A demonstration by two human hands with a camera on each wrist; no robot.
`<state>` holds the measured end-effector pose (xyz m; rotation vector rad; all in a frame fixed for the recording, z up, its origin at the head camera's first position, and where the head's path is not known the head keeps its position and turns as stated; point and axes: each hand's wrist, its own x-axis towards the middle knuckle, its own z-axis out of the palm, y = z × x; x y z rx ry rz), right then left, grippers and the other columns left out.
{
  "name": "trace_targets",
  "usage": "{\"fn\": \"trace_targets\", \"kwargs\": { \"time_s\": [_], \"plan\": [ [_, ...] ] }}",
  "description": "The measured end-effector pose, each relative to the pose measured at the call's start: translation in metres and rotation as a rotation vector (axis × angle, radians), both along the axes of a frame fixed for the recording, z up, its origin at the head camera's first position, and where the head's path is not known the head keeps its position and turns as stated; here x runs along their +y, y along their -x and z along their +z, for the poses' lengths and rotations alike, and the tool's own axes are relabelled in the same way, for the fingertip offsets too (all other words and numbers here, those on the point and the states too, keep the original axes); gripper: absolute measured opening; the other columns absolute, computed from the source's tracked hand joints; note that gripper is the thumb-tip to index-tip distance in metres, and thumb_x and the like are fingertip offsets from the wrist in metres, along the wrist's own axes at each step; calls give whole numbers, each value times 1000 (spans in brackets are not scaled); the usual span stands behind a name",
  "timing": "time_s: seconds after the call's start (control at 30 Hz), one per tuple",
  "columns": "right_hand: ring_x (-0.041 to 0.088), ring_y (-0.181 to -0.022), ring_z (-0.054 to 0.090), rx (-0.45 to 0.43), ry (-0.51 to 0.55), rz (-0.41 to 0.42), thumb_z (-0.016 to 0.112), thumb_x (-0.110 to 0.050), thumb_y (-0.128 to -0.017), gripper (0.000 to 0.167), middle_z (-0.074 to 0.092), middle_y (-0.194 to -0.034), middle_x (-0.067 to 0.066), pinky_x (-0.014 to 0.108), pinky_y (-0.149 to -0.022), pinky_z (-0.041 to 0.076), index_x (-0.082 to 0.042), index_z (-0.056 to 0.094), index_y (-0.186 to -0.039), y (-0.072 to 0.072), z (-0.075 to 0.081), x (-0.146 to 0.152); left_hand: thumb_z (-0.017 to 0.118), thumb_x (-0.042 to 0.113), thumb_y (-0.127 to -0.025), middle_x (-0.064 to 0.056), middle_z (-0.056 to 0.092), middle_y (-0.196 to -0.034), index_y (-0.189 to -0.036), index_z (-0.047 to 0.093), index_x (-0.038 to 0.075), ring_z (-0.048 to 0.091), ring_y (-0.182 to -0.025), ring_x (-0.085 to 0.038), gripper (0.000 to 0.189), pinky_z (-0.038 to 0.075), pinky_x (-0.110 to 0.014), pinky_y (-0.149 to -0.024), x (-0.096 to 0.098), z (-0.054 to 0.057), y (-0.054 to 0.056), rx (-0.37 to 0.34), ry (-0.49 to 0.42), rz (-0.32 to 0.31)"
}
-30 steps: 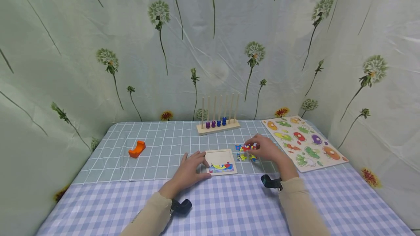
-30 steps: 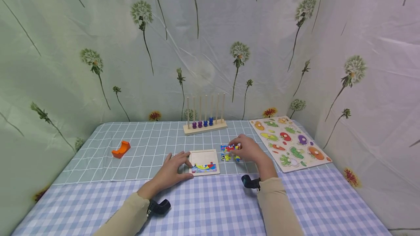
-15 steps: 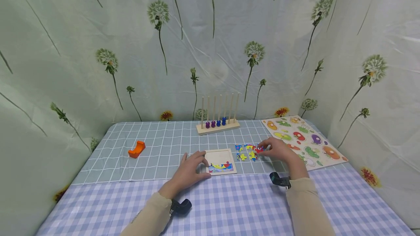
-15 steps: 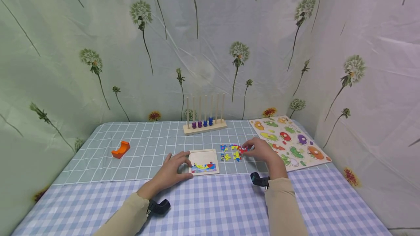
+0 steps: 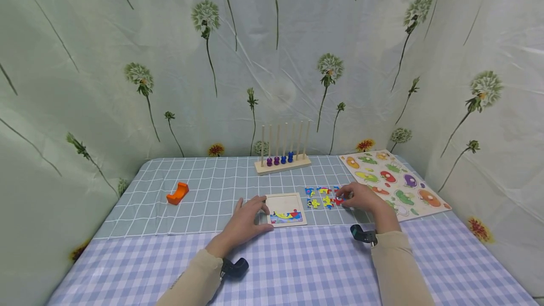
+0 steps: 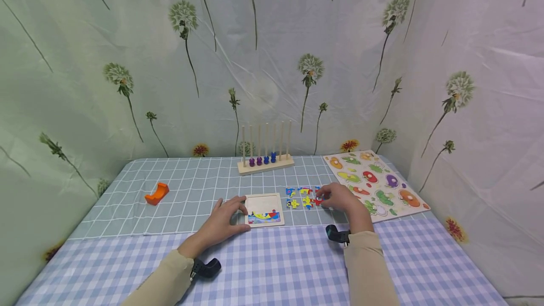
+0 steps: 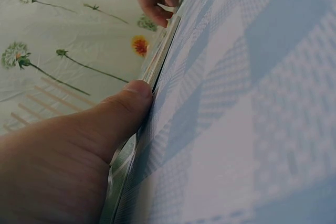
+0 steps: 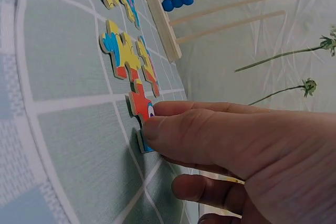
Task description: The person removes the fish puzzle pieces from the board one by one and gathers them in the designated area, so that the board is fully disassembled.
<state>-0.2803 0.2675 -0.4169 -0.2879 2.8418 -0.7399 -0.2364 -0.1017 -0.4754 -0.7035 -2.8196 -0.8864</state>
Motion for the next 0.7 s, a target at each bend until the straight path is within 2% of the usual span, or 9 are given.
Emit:
{"fn": "trace_targets", "kwargs": {
  "time_s": [0.37, 0.7],
  "plan": [
    [20, -91, 57, 22, -8, 11, 73, -11, -88, 21, 67, -104, 7, 33, -77, 50, -12, 72, -109, 4, -1, -3, 81, 44, -80, -10, 53, -150, -98, 62, 22, 42, -145, -36, 33, 12, -71, -120, 0, 0, -2, 4, -2, -15],
    [19, -87, 54, 93, -23, 70, 73, -15, -89, 22, 66, -101, 6, 31, -75, 49, -12, 72, -110, 6, 5, -34, 80, 41, -82, -12, 51, -151, -101, 62, 21, 41, -145, -37, 33, 13, -71, -119, -1, 3, -2, 3, 17, -30]
  ]
}}
